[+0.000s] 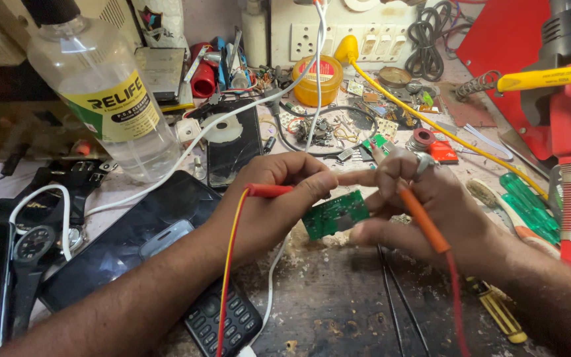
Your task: The person solders components on a green circuit board with a soldering iron, holding the board steady with the other hand. They periodically touch the board with multimeter probes to test it, reposition the board, and continue soldering across different points on the board.
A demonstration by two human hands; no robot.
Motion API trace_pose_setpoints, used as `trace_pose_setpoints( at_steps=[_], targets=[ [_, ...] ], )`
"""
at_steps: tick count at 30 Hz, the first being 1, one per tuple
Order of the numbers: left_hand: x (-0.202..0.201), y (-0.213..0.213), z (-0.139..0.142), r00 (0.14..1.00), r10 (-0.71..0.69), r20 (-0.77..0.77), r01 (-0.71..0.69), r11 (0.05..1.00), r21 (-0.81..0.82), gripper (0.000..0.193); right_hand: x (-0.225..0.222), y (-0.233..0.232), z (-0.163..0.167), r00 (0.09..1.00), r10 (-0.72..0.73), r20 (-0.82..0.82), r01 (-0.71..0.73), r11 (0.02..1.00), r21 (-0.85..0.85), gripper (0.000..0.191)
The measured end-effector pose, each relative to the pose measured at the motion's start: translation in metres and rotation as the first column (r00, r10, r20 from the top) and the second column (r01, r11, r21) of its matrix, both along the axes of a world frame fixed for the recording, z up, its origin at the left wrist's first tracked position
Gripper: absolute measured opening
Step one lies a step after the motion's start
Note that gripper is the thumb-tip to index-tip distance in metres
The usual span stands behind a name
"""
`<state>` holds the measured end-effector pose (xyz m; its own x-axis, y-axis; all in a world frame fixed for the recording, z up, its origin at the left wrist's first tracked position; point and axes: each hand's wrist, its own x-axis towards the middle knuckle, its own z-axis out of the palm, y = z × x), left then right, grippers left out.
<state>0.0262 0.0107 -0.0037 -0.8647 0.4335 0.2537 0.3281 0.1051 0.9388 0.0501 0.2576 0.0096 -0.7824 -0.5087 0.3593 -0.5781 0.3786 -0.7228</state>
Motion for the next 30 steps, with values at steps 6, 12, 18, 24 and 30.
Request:
trace_pose_setpoints(
  at_steps=[6, 12, 18, 24, 30],
  targets=[
    [0.001, -0.002, -0.002, 0.994, -0.046, 0.103, 0.038, 0.997, 0.074, 0.031, 0.006, -0.002, 0.001, 0.974, 0.019, -0.225, 0.005, 0.994, 0.105, 0.047],
    [0.002, -0.003, 0.002, 0.973, -0.081, 0.217, 0.057, 0.992, 0.117, 0.029, 0.005, 0.001, -0.003, 0.981, 0.006, -0.195, 0.014, 0.995, 0.099, 0.047],
    [0.001, -0.005, 0.0, 0.965, -0.175, 0.194, 0.141, 0.974, 0.18, 0.029, 0.004, 0.003, -0.007, 0.982, 0.008, -0.187, 0.011, 0.995, 0.1, 0.047],
    [0.003, -0.006, 0.002, 0.976, -0.14, 0.165, 0.117, 0.983, 0.144, 0.027, 0.006, -0.002, 0.0, 0.971, 0.008, -0.238, 0.02, 0.993, 0.114, 0.043],
    [0.004, 0.0, 0.005, 0.989, 0.119, 0.085, -0.129, 0.984, 0.125, 0.039, 0.004, -0.006, 0.015, 0.978, -0.199, -0.068, 0.206, 0.842, 0.498, 0.047]
  ],
)
